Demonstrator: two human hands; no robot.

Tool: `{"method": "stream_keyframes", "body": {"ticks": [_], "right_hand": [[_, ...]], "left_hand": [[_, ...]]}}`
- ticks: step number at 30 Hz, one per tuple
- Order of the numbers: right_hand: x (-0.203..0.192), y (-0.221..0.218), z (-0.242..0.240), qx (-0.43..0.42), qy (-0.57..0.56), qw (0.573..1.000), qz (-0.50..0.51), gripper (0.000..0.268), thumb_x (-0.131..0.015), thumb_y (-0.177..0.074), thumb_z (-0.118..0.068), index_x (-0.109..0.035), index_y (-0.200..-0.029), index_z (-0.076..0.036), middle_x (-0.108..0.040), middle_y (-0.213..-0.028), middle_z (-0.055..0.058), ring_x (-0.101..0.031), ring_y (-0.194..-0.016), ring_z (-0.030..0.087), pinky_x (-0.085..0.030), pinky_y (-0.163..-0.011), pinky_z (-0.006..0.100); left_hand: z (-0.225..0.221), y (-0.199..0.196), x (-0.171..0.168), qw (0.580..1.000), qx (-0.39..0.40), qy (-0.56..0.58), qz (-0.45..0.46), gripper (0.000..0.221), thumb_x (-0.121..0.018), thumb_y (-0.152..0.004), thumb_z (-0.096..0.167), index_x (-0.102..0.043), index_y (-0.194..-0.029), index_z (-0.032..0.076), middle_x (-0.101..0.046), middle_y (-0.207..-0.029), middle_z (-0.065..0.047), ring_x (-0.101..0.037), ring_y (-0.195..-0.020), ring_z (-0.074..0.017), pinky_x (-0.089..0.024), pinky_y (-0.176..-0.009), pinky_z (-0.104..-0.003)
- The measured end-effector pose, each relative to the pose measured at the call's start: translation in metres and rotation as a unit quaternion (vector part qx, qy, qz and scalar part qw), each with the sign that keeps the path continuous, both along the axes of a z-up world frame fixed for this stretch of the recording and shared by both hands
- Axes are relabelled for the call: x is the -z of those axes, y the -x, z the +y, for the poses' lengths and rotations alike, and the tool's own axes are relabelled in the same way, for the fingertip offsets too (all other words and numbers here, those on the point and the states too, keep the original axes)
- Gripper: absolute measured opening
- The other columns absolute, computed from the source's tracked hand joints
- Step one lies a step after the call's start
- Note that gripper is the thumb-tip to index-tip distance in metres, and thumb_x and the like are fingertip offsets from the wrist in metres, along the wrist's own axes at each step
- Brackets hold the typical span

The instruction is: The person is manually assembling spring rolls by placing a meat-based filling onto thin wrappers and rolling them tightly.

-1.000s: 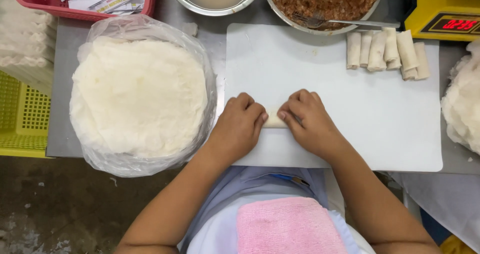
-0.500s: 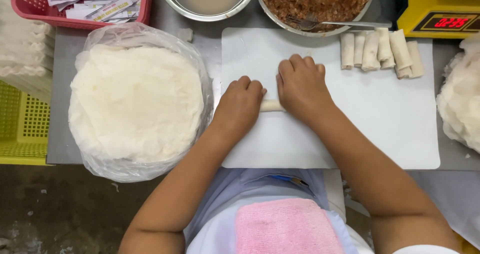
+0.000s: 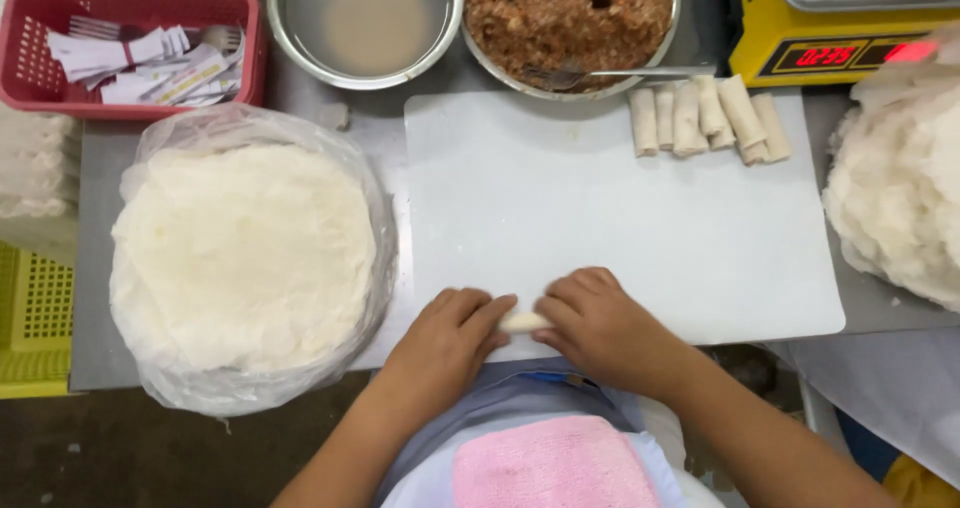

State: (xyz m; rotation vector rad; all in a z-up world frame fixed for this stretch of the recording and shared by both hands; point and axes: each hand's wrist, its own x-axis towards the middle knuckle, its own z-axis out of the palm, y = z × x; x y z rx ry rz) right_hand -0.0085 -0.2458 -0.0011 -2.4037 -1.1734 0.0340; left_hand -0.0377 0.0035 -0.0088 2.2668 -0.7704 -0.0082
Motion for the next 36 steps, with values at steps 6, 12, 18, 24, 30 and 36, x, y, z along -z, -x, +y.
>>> {"method": "stream_keyframes", "body": {"ticks": [6, 12, 18, 24, 30, 36], "right_hand": [[-0.007, -0.07, -0.116, 0.401, -0.136, 0.902, -0.083, 0.027, -0.063, -0.115, -0.013, -0.054, -0.135, 0.002, -0.058, -0.109, 0.013, -0.055, -0.092, 0.027, -0.046, -0.085, 0.04], [0.013, -0.14, -0.142, 0.484, 0.113, 0.863, -0.093, 0.036, -0.064, -0.114, -0.034, -0.061, -0.121, 0.001, -0.07, -0.104, 0.032, -0.065, -0.087, 0.057, -0.047, -0.066, 0.066], [-0.04, -0.089, -0.073, 0.49, 0.126, 0.86, 0.068, 0.045, -0.057, -0.116, -0.039, -0.049, -0.142, -0.004, -0.07, -0.08, 0.02, -0.066, -0.083, 0.052, -0.046, -0.07, 0.061], [-0.014, -0.047, 0.021, 0.244, 0.101, 0.959, 0.102, 0.039, -0.06, -0.1, -0.036, -0.068, -0.131, -0.015, -0.077, -0.099, 0.015, -0.076, -0.086, 0.038, -0.058, -0.083, 0.054], [-0.017, -0.024, 0.113, -0.047, -0.065, 0.994, -0.076, 0.033, -0.055, -0.103, -0.018, -0.063, -0.134, -0.01, -0.064, -0.128, 0.015, -0.065, -0.114, 0.036, -0.051, -0.089, 0.044], [-0.013, -0.032, 0.153, -0.088, -0.058, 0.987, -0.118, 0.018, -0.047, -0.103, -0.009, -0.063, -0.11, -0.007, -0.058, -0.143, 0.019, -0.052, -0.132, 0.04, -0.043, -0.097, 0.048]], "left_hand": [[0.033, 0.015, -0.028, 0.992, -0.105, 0.041, -0.064, 0.028, -0.064, -0.099, 0.013, -0.068, -0.127, 0.007, -0.064, -0.115, -0.016, -0.066, -0.1, -0.0304, -0.057, -0.092, -0.04], [0.102, 0.014, -0.059, 0.939, -0.291, 0.006, -0.183, 0.016, -0.059, -0.105, -0.003, -0.066, -0.12, -0.006, -0.068, -0.113, -0.019, -0.063, -0.094, -0.0328, -0.052, -0.092, -0.044], [0.123, 0.004, -0.053, 0.94, -0.305, -0.077, -0.128, 0.032, -0.078, -0.095, 0.02, -0.067, -0.118, 0.0, -0.061, -0.12, -0.019, -0.059, -0.114, -0.0358, -0.05, -0.104, -0.047], [0.121, -0.011, -0.011, 0.892, -0.349, -0.174, -0.229, 0.011, -0.078, -0.098, 0.019, -0.074, -0.095, 0.009, -0.064, -0.102, -0.004, -0.061, -0.11, -0.027, -0.048, -0.096, -0.038], [0.113, -0.003, -0.012, 0.891, -0.327, -0.183, -0.256, 0.025, -0.075, -0.097, 0.035, -0.069, -0.1, 0.011, -0.062, -0.109, -0.006, -0.057, -0.12, -0.0345, -0.043, -0.102, -0.047], [0.115, -0.006, -0.024, 0.92, -0.34, -0.053, -0.19, 0.022, -0.058, -0.108, 0.016, -0.066, -0.09, 0.007, -0.062, -0.101, -0.006, -0.063, -0.109, -0.0308, -0.048, -0.095, -0.042]]}}
